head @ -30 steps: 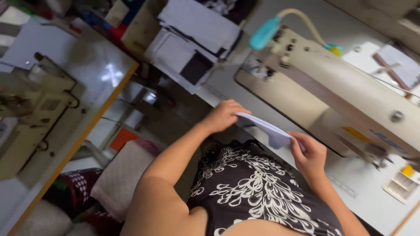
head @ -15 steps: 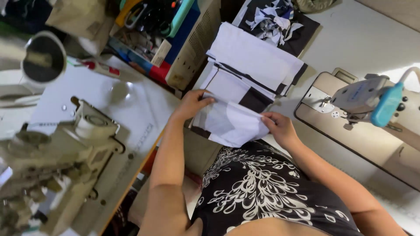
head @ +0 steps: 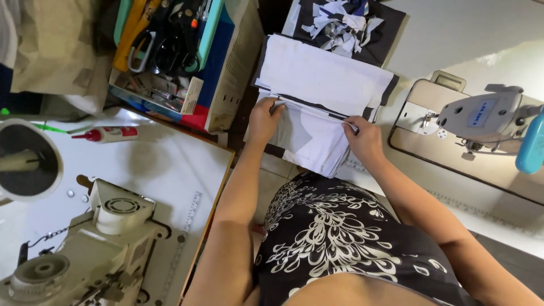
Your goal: The person folds and stacks fabric pieces on a workbench, then cleans the sewing machine table and the machine itself using a cloth. The person also moves a white plastic basket on the floor.
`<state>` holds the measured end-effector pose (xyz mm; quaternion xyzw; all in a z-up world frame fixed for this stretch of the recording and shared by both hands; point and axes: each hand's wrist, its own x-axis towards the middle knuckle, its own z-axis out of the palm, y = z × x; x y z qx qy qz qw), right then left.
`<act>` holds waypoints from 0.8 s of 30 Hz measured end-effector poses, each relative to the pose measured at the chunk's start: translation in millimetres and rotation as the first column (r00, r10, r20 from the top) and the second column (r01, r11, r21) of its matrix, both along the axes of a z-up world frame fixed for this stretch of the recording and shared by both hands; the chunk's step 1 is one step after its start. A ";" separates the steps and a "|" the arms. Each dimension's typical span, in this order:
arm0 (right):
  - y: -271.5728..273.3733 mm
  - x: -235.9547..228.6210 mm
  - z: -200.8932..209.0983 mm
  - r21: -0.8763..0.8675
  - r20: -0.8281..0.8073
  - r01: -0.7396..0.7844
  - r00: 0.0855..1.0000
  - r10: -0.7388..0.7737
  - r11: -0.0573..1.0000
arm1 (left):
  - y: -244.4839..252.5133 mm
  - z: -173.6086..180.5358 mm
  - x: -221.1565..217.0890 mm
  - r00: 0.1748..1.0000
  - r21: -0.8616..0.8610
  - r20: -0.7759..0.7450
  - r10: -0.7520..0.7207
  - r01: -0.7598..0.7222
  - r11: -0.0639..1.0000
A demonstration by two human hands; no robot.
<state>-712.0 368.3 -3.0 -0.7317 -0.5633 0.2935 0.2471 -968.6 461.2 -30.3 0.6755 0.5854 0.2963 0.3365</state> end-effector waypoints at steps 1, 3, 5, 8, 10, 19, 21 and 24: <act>0.9 -0.1 -0.3 0.005 0.038 -0.006 0.999 0.005 1.000 | 0.5 1.8 2.8 0.999 0.068 -0.039 0.005 -0.002 0.998; 2.4 -2.8 14.5 -0.019 0.085 -0.004 0.996 0.006 1.000 | -1.0 0.6 5.0 0.996 0.106 -0.066 0.055 -0.048 0.993; 0.8 -2.5 21.3 -0.040 0.131 -0.004 0.991 0.010 0.999 | -3.0 4.1 8.0 0.990 0.148 -0.091 0.108 -0.094 0.984; -6.2 3.6 20.1 -0.141 0.121 0.056 0.992 -0.039 0.988 | -7.6 4.5 14.8 0.978 0.075 -0.078 0.191 -0.185 0.980; -4.4 3.3 19.4 -0.176 0.161 0.029 0.987 0.000 0.984 | -6.3 -7.3 14.0 0.971 0.129 -0.132 0.198 -0.181 0.975; 2.1 9.3 -6.7 -0.109 0.309 -0.078 0.945 0.108 0.991 | -17.2 -15.0 -4.2 0.937 -0.040 -0.311 0.159 -0.181 0.983; 3.0 9.0 -5.7 -0.066 0.313 -0.092 0.943 0.108 0.994 | -18.1 -11.7 1.6 0.940 0.007 -0.262 0.218 -0.224 0.974; -0.2 1.0 17.0 0.016 0.333 -0.108 0.938 0.097 0.994 | -29.5 8.5 10.7 0.939 0.247 -0.192 0.285 -0.235 0.940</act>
